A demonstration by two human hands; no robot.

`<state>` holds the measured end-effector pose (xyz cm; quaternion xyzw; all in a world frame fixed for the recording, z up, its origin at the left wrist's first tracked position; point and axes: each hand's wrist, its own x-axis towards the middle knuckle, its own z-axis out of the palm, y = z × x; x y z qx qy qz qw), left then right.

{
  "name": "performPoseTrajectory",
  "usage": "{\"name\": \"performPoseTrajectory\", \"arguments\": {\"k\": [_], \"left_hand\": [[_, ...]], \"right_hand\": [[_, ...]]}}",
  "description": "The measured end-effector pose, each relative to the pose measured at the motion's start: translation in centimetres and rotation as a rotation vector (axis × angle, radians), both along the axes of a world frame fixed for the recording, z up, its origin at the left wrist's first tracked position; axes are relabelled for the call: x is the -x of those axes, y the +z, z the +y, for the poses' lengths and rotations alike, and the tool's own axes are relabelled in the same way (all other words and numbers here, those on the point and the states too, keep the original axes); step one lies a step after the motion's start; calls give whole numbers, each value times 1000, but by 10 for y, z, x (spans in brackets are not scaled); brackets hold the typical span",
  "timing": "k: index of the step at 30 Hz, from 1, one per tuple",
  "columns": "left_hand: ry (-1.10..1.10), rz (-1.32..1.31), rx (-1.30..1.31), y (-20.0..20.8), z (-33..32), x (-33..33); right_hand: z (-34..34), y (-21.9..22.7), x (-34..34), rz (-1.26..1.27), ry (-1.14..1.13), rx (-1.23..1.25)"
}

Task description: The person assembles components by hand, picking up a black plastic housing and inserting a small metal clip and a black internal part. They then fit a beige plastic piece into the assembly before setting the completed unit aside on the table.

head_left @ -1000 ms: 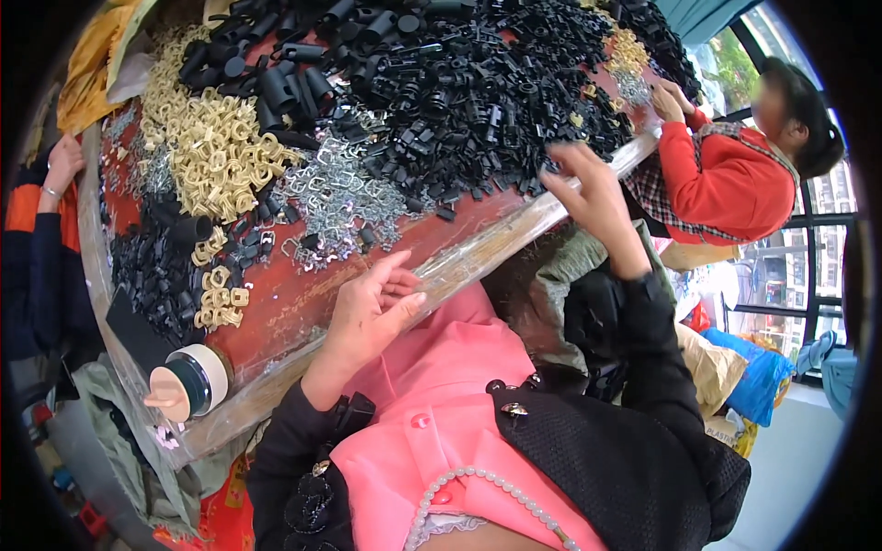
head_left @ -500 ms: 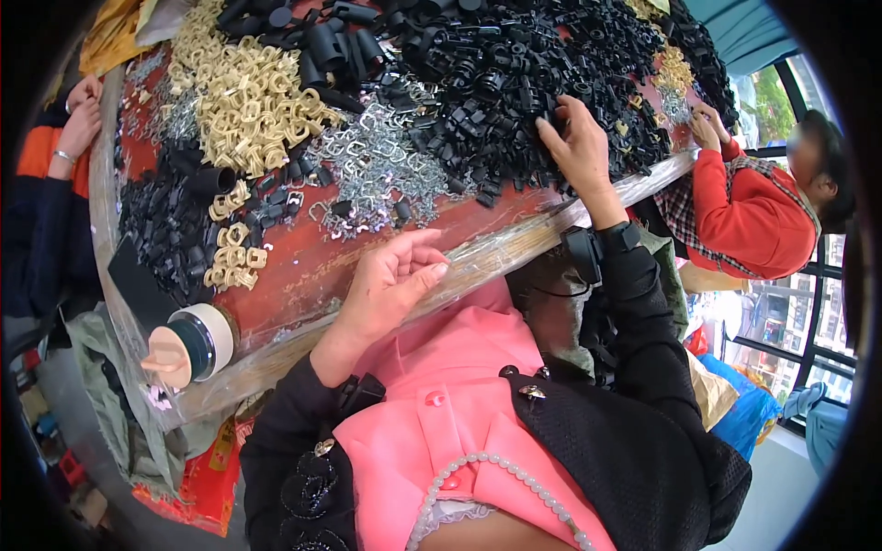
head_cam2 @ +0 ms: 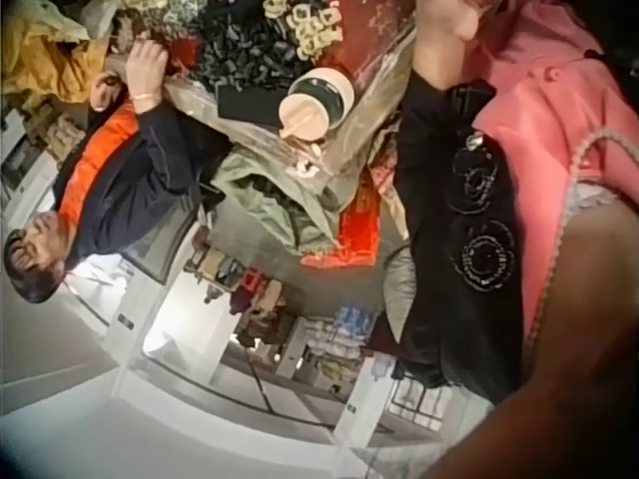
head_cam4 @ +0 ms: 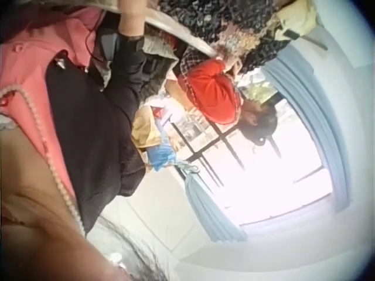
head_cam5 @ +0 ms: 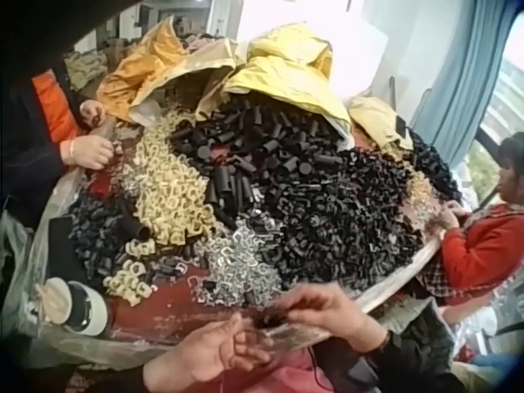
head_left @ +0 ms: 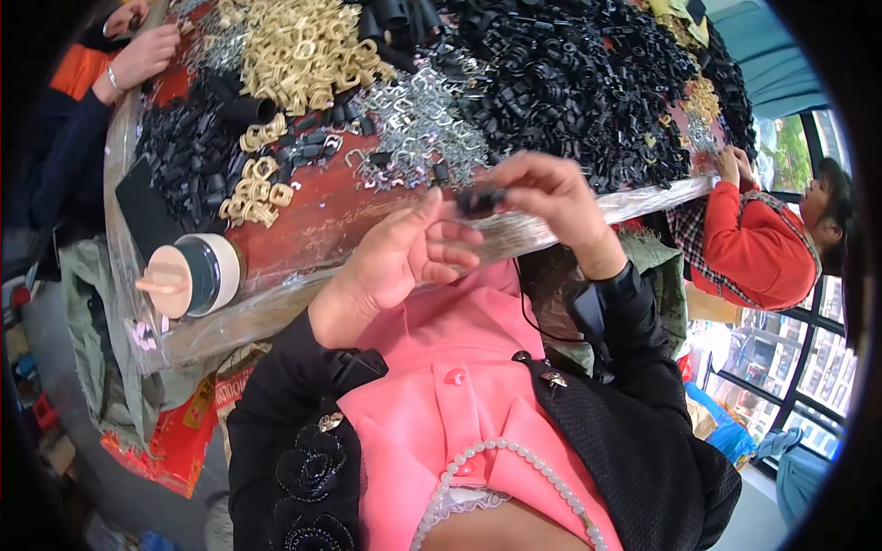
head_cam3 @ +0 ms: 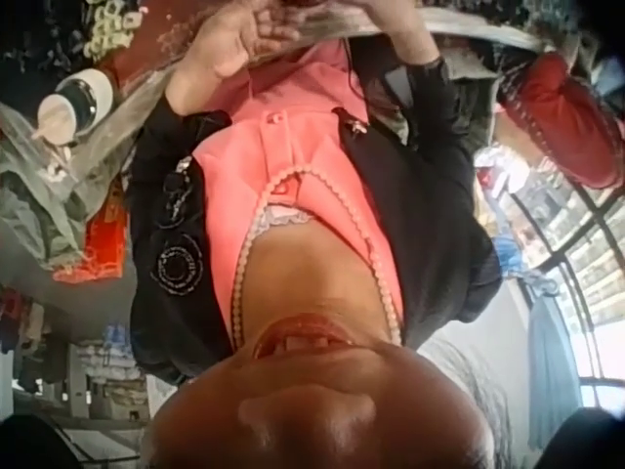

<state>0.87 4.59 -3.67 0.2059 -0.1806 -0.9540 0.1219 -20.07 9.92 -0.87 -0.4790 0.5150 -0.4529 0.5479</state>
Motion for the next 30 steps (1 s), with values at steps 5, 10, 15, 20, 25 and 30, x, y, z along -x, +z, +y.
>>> {"name": "performPoseTrajectory", "arguments": {"k": [5,10,15,20,25,30], "left_hand": [[-122,87,-39,-11,-3,-32],[128,-116,112,0,-8,-52],[232,-116,101,-2,-12,-57],[265,-101,62,-8,-10,-59],[279,-100,72,-8,-5,-58],[267,-63,91,1,-3,-47]], "right_hand": [[-5,-15,-30,-125,150,0],[-19,-23,-40,738,82,273],[-29,-35,-59,1081,-22,366],[-37,-42,-64,1146,-101,299],[-36,-42,-61,1205,-82,369],[-27,-31,-56,381,-130,93]]}}
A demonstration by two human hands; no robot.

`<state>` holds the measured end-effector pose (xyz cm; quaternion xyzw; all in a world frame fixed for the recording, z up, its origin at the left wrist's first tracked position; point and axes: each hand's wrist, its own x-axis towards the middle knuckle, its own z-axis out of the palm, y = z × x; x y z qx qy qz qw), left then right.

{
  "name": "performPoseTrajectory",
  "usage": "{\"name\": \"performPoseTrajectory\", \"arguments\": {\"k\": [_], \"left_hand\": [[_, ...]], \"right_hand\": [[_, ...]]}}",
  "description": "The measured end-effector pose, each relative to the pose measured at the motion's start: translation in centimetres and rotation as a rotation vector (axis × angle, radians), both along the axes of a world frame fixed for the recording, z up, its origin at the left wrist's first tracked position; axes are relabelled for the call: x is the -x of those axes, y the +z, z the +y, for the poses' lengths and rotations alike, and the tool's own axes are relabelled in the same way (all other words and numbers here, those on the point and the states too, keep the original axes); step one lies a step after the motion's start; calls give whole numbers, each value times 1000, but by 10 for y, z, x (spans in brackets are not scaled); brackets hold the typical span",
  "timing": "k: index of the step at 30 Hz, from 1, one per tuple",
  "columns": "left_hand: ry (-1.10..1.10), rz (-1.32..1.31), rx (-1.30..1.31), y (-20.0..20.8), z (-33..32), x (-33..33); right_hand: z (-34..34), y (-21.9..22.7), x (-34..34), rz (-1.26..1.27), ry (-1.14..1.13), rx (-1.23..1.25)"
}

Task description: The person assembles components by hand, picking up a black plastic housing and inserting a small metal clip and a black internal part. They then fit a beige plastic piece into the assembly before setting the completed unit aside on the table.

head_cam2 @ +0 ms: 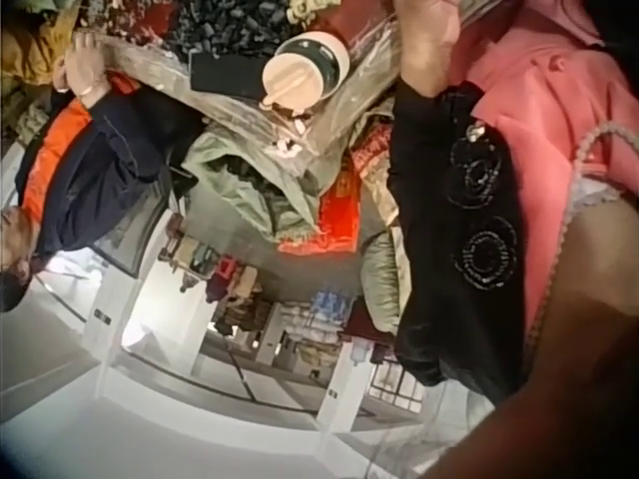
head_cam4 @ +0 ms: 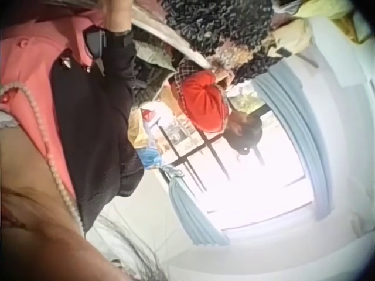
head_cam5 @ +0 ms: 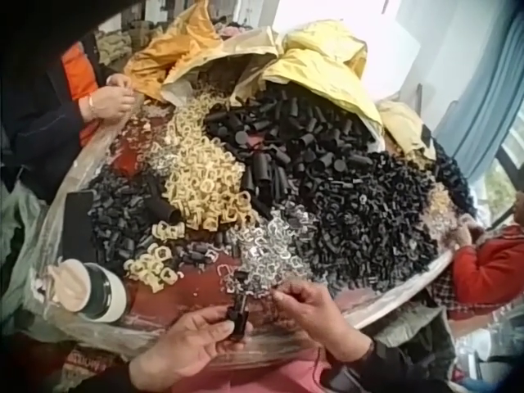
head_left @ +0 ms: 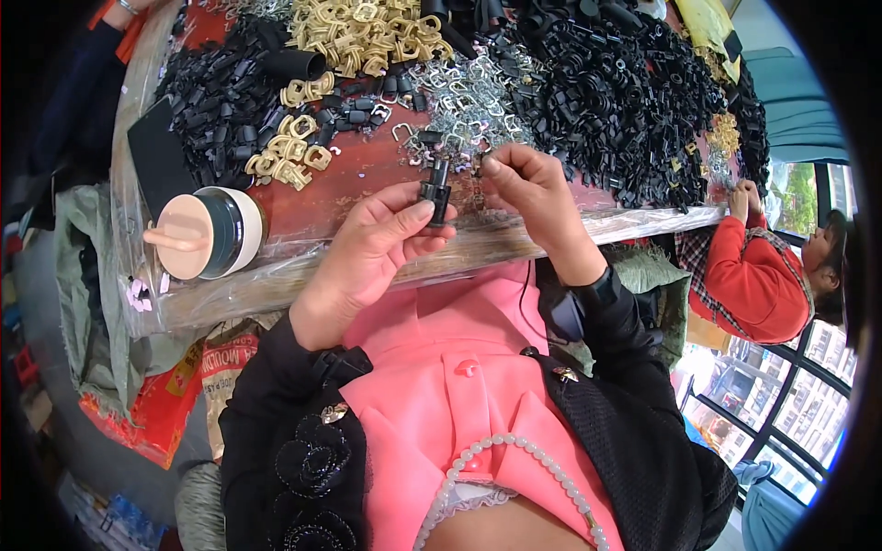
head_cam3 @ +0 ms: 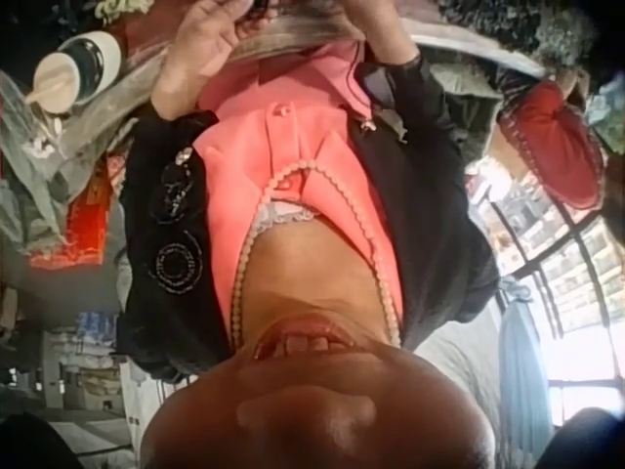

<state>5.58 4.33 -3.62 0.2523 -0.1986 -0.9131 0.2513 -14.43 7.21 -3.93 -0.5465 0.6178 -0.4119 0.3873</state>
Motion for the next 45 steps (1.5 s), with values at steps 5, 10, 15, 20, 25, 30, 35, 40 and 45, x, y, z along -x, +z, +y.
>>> {"name": "performPoseTrajectory", "arguments": {"k": [5,10,15,20,25,30,35,40,45], "left_hand": [[56,-84,165,3,5,20],[89,-305,522,-2,3,37],[120,-498,746,-7,4,45],[163,-465,756,-7,0,47],[121,-499,883,-4,3,43],[20,-264,480,1,7,37],[-36,172,-81,0,2,25],[-58,149,-5,-11,-1,18],[-76,91,71,-7,2,18]], "right_hand": [[12,10,-5,-847,-40,-371],[17,9,-9,-921,-52,-460],[20,3,-7,-971,-64,-426],[21,11,-4,-999,-15,-401],[27,9,-1,-1010,12,-381],[28,19,-10,-659,-2,-284],[20,23,-11,-141,118,41],[13,40,-18,406,235,329],[12,39,-21,613,285,473]]}}
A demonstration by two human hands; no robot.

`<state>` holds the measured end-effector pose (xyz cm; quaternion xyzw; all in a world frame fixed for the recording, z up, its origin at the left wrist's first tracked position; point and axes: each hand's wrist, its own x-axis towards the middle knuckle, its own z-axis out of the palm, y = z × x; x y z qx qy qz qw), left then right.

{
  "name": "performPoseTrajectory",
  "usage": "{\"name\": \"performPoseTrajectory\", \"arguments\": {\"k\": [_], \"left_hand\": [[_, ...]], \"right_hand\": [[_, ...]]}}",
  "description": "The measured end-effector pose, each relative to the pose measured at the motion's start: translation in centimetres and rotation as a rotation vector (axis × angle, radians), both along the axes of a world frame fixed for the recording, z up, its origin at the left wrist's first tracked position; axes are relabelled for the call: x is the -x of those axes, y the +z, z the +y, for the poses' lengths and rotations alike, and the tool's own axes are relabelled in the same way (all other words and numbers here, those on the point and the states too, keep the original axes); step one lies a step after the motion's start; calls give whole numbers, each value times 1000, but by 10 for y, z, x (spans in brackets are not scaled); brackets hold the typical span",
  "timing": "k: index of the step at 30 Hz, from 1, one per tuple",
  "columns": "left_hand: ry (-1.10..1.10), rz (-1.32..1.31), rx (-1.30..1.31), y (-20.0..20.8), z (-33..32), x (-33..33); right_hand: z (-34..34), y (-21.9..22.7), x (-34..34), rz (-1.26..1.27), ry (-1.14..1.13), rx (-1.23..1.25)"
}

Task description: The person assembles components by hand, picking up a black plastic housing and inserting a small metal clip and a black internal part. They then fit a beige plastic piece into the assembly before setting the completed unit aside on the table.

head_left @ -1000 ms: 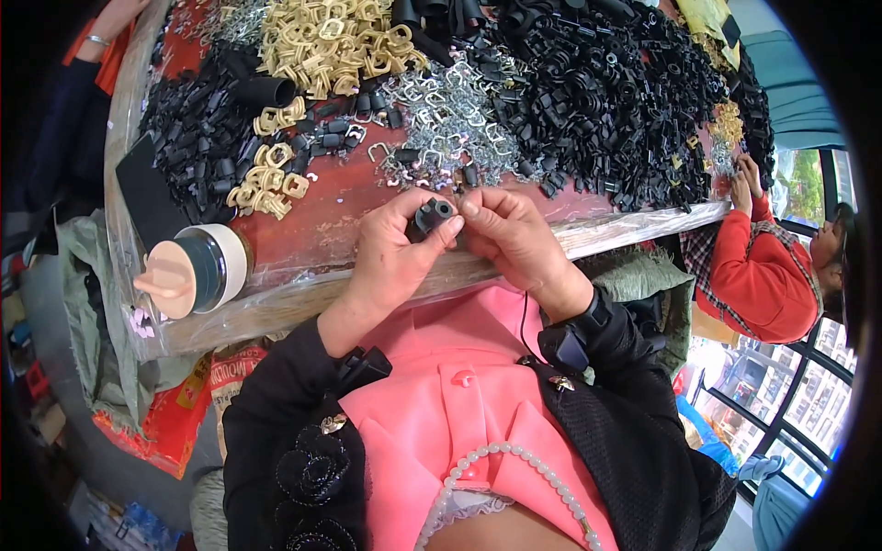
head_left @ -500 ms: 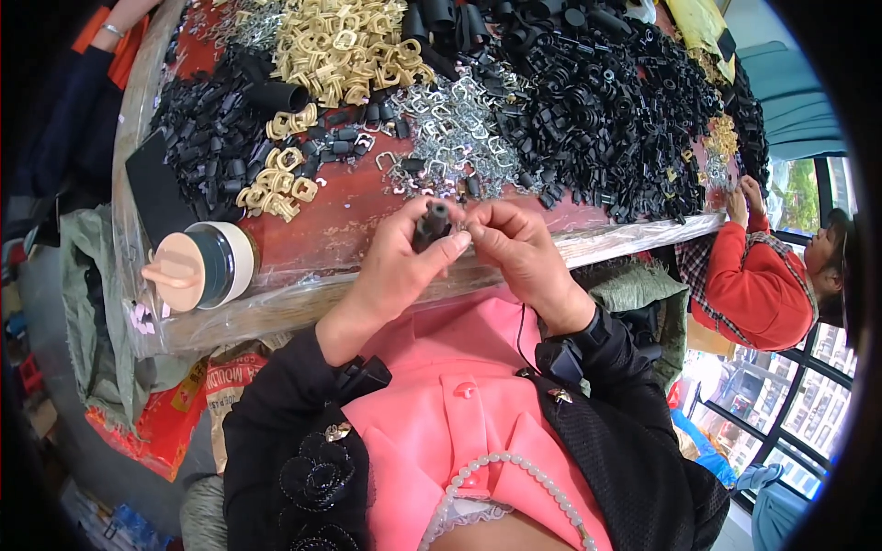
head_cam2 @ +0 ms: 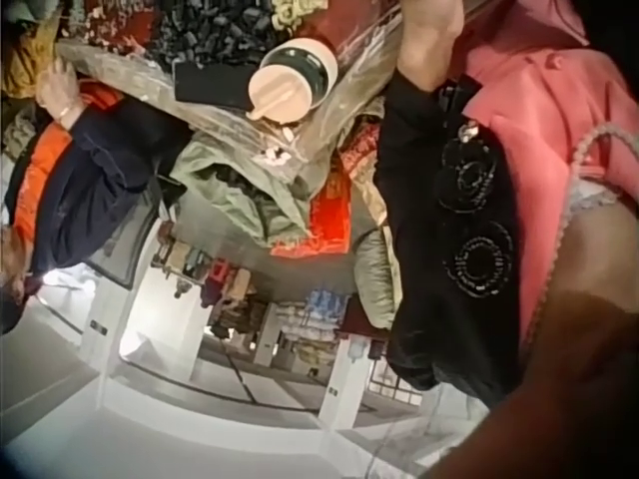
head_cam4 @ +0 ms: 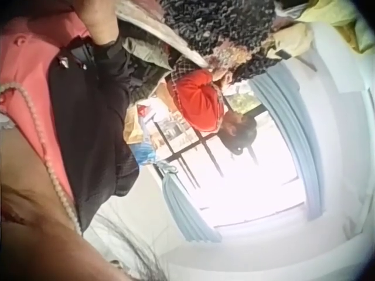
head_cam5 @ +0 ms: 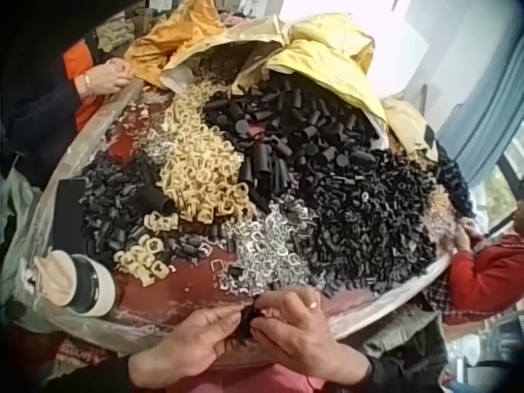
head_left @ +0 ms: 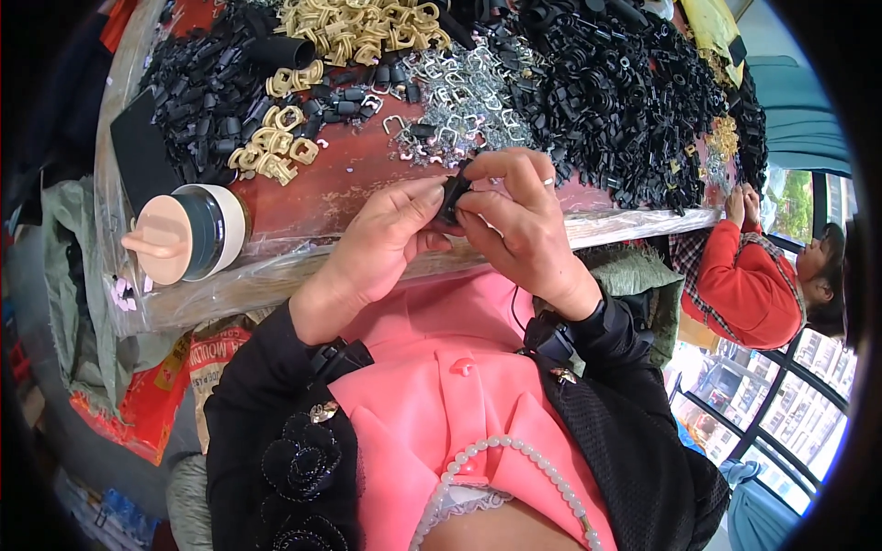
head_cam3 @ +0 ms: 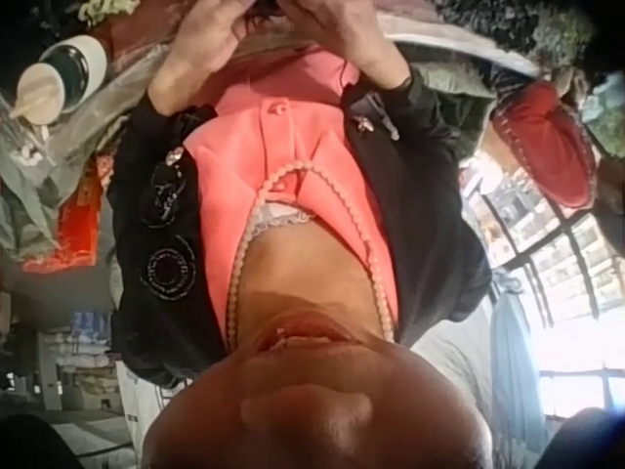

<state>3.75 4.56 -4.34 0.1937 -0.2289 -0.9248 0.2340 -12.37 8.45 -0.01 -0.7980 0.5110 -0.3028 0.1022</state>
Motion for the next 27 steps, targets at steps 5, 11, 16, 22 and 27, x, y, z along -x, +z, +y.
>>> {"name": "performPoseTrajectory", "arguments": {"k": [5,11,16,22,27], "left_hand": [[-14,-82,49,2,9,3],[-73,-152,115,9,18,6],[-125,-155,91,4,17,7],[6,-19,-90,0,4,10],[47,-41,-138,-5,-6,9]], "right_hand": [[4,2,1,21,23,-21],[11,5,4,7,-1,-140],[12,6,6,10,-3,-175],[-10,-1,19,-237,22,-169],[-35,-35,52,12,-295,-5]]}}
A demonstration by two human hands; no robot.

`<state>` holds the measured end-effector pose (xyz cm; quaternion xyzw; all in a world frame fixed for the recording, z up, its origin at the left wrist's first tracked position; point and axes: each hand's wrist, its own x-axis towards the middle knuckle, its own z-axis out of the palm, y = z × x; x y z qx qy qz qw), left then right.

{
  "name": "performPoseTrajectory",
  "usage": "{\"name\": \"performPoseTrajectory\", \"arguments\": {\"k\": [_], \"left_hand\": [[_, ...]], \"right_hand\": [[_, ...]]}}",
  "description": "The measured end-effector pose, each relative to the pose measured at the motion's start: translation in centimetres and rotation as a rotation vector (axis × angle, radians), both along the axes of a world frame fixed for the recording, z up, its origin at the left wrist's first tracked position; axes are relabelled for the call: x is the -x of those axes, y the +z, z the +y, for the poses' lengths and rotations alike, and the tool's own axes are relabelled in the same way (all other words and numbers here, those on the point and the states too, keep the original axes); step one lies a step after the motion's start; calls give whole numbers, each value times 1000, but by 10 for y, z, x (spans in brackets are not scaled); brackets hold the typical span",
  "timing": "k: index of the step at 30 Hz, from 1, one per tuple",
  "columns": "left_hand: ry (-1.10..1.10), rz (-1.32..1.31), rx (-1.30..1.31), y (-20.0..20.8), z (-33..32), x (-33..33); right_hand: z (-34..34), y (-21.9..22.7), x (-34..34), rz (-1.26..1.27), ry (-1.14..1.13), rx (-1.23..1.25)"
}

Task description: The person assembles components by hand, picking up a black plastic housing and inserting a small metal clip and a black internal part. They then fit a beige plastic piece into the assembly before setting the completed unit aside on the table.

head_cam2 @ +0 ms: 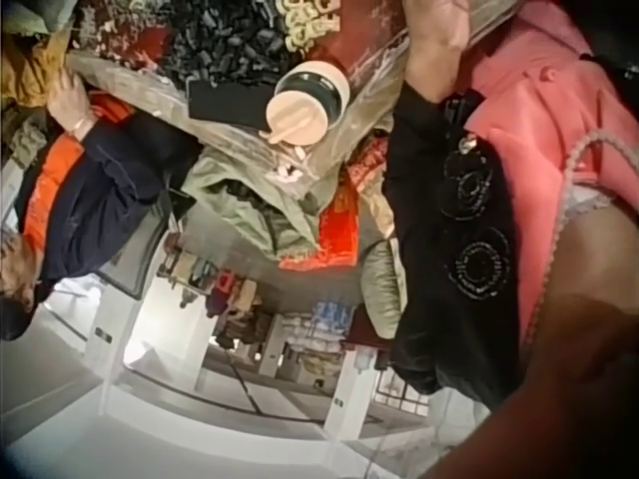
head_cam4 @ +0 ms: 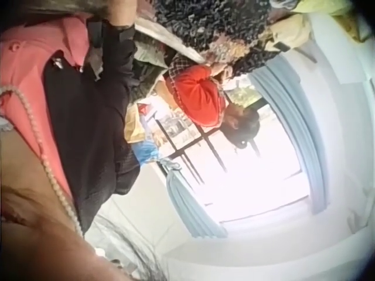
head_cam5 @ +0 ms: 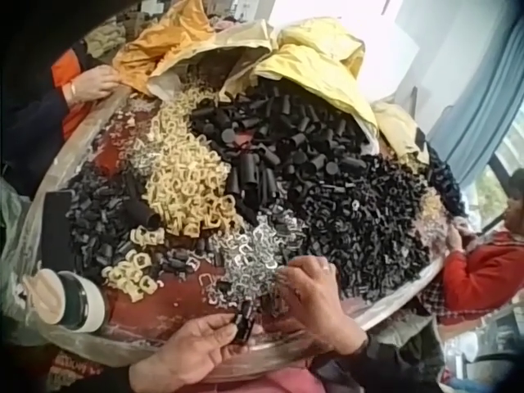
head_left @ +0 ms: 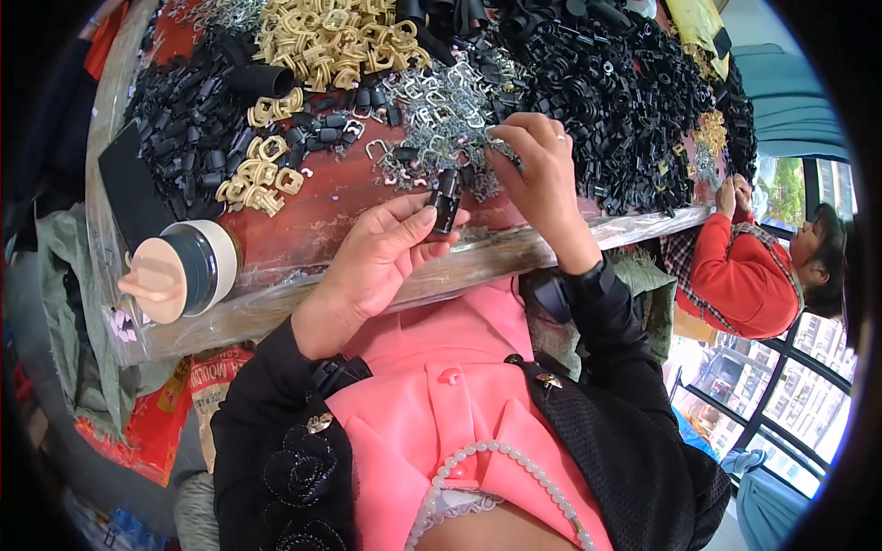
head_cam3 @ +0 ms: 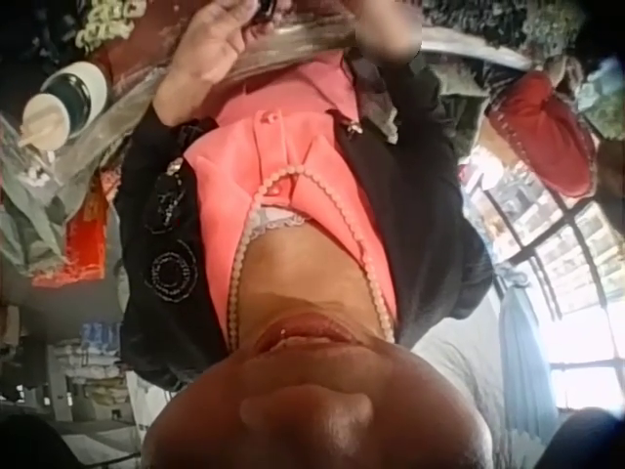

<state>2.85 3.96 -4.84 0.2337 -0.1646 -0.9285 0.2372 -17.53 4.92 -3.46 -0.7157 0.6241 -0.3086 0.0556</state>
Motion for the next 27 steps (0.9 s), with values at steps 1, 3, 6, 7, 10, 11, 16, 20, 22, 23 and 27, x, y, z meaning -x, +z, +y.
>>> {"name": "performPoseTrajectory", "arguments": {"k": [1,3,6,7,10,11,16,20,22,23,27], "left_hand": [[2,6,-8,0,-1,0],[6,16,-21,-1,-2,1],[11,-1,-6,0,-4,2],[13,-10,3,0,-4,2],[29,-12,9,0,-3,1],[36,-13,10,1,-2,1],[62,-3,44,3,1,0],[71,1,74,3,4,0],[77,-9,75,4,4,1],[80,-14,75,5,4,1],[106,-28,70,5,3,1]], "right_hand": [[-5,-4,5,186,-24,-8],[-9,-7,10,373,-45,-15],[-13,-8,13,471,-13,-40],[-14,-9,13,471,-12,-35],[-14,-6,14,415,-83,69],[-13,-5,15,416,-85,77],[-7,3,20,-256,-126,-179],[-1,1,23,-669,-105,-362],[0,3,24,-786,-104,-424],[0,3,24,-789,-104,-417],[4,8,19,-777,-23,-559]]}}
